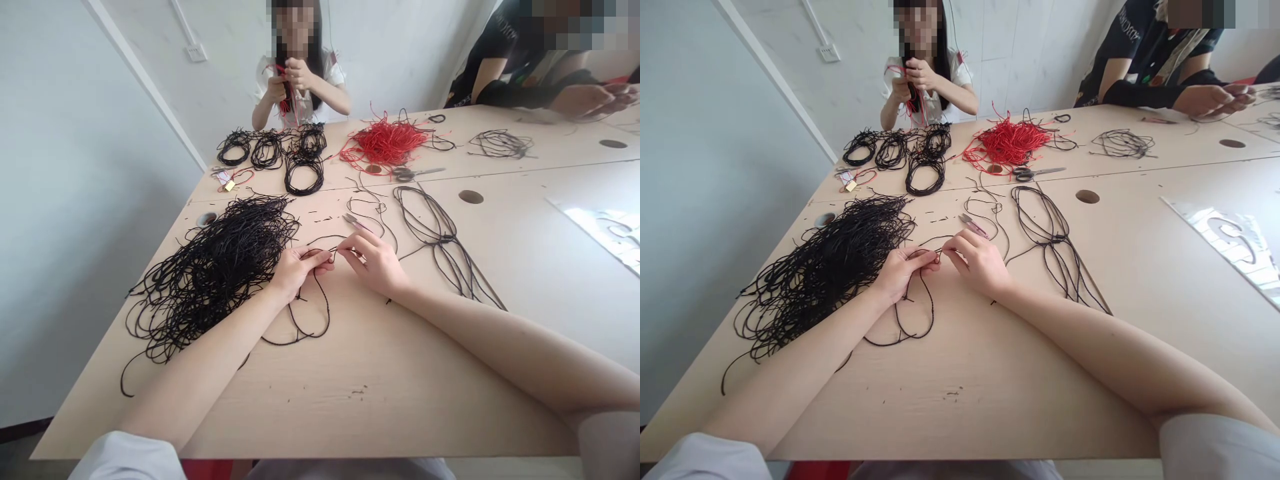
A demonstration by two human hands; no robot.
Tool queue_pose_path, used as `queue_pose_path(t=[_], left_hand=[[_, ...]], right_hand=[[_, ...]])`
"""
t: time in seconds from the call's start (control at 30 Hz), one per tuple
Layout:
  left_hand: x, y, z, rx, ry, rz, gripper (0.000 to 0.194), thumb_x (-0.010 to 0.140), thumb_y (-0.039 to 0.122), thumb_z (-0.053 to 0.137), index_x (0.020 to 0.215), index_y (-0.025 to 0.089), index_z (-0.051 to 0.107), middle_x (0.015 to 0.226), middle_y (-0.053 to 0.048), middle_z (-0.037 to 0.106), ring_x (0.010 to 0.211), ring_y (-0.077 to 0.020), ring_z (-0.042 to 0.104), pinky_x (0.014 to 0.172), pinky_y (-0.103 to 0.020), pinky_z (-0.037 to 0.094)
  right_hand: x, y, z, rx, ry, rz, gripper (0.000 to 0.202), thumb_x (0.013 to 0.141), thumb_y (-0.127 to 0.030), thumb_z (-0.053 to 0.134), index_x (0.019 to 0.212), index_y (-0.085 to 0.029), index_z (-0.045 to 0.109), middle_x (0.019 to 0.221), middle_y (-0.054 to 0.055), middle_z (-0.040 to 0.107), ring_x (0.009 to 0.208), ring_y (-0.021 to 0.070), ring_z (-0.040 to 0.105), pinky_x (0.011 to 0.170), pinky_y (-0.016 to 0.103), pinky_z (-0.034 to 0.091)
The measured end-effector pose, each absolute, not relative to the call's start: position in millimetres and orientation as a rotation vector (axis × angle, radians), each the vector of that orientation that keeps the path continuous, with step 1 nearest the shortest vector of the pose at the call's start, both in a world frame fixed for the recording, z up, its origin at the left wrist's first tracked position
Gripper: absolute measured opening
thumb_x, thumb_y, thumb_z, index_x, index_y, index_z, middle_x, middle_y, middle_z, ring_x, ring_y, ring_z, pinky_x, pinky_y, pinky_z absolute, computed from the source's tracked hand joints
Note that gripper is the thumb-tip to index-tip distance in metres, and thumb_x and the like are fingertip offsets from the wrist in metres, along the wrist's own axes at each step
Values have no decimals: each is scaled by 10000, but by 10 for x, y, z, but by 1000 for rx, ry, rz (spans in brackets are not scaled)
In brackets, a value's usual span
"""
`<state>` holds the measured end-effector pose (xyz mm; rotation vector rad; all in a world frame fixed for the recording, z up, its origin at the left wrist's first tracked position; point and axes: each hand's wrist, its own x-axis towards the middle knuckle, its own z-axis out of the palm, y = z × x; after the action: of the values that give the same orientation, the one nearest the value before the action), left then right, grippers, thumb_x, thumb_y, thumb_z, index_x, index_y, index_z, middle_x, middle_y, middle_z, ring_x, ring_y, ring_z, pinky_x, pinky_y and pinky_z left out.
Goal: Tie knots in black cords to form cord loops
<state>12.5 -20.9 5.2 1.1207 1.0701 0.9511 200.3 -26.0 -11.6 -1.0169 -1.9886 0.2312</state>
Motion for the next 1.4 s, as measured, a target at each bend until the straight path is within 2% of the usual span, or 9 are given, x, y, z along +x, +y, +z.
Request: queue_pose_path(t=[0.13,0.4,0.6,0.73,0.8,0.9,1.0,1.17,1.4], left_hand=[[119,-221,73,1198,999,862,280,675,359,761,811,118,722,829,-98,719,699,-158,654,650,-278,513],[101,-195,58,1275,985,780,284,686,370,753,814,118,724,764,-85,707,625,-133,614,621,-278,503],[112,-221,82,1319,987,748,223,700,340,736,782,133,721,645,-46,658,570,-119,568,557,-255,452],[138,-242,94,1267,979,841,179,689,310,739,771,153,719,676,-24,638,580,-99,525,550,-235,418],[149,-246,89,1213,998,911,180,683,319,747,751,154,719,663,-14,622,599,-96,524,573,-228,421],[156,-244,72,1143,1032,993,191,677,325,756,759,154,729,675,-14,632,634,-98,546,630,-229,438],[157,-241,52,1140,1020,1041,184,690,316,747,771,151,737,720,-24,660,655,-98,555,670,-230,442],[161,-253,25,1246,1050,1053,210,704,344,730,791,153,748,726,-39,678,682,-131,573,687,-262,453],[159,-265,3,1325,1071,1042,218,725,339,714,843,162,762,776,-51,714,733,-163,615,755,-295,477]], right_hand=[[2010,-209,-144,-975,-1972,100,154,924,-233,478,942,-252,630,906,53,602,859,190,548,875,405,438],[2029,-223,-142,-936,-2073,35,162,910,-226,516,947,-278,665,919,42,580,888,187,525,952,435,384],[2025,-211,-160,-865,-2105,119,182,913,-247,515,988,-291,675,938,44,584,869,180,542,899,408,423],[1989,-272,-105,-912,-2029,101,208,919,-225,488,1055,-266,640,1020,69,592,951,197,555,941,423,397],[1967,-318,-68,-974,-1948,114,159,910,-243,498,991,-232,634,952,73,606,906,201,559,908,415,410],[1936,-370,-37,-1075,-1891,289,171,895,-320,522,819,-202,620,750,37,602,697,160,536,728,335,444],[1911,-368,-39,-1179,-1819,622,244,873,-418,541,838,-202,649,763,26,642,608,129,514,596,283,417],[1899,-293,-60,-1094,-1614,1090,237,840,-406,578,844,-193,683,798,26,666,699,144,561,645,277,442],[1907,-251,-76,-994,-1495,1230,225,799,-400,626,825,-191,704,771,29,662,677,138,520,642,289,428]])
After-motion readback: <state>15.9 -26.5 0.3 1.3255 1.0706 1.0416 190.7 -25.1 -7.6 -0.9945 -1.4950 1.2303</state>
